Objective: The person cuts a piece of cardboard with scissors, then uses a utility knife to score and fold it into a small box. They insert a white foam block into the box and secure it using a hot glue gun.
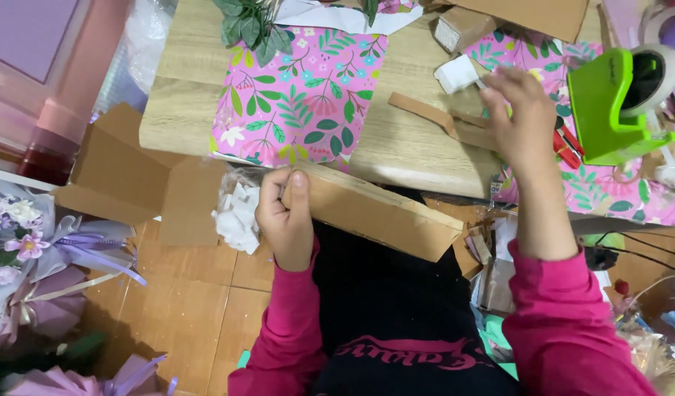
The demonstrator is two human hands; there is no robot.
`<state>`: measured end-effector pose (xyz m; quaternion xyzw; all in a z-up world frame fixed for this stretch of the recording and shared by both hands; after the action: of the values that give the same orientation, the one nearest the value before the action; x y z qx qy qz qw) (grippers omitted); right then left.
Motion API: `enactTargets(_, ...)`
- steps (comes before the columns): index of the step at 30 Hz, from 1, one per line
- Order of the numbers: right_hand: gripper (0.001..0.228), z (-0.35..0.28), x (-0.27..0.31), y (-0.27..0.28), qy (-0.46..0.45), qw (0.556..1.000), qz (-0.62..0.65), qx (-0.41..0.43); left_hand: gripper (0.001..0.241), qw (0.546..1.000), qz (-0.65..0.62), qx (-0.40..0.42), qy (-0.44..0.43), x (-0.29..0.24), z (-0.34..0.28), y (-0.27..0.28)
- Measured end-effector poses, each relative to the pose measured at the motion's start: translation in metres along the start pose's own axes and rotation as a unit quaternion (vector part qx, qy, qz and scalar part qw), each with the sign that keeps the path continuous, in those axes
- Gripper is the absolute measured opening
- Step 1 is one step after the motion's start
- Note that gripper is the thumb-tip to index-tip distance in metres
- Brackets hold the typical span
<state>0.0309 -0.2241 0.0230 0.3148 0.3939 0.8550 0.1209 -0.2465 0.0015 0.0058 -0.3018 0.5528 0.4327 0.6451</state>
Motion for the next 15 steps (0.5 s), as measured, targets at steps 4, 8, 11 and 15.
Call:
enactTargets(4,0.020,-0.049,0.102,0.024,-0.005,0.965,0.251,0.075,0.017,0.997,-0.008,-0.004,-0.071,0.001,0.008,-0.005)
enactTargets(8,0.027,-0.078,0.135,0.037,0.031,0.920,0.380,0.093,0.016,0.993,-0.008,-0.009,-0.114,-0.003,0.004,-0.014)
enactTargets(11,0.022,-0.085,0.139,0.042,0.003,0.920,0.382,0.093,0.020,0.987,-0.023,-0.022,-0.156,0.001,-0.004,-0.020)
enactTargets(15,0.021,-0.094,0.140,0.042,-0.016,0.924,0.365,0.108,0.025,0.977,-0.041,-0.044,-0.203,-0.001,-0.008,-0.022)
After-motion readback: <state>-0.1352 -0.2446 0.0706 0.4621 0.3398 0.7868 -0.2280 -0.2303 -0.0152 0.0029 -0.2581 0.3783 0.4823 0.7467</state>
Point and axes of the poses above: each hand's wrist, its own z-axis towards the middle knuckle, its own y-axis out of the back of the hand, x = y × z, the point moved 1 cm from there along z, towards the middle knuckle, and after that the axes turned 9 degrees about z, right-handed, at the moved point
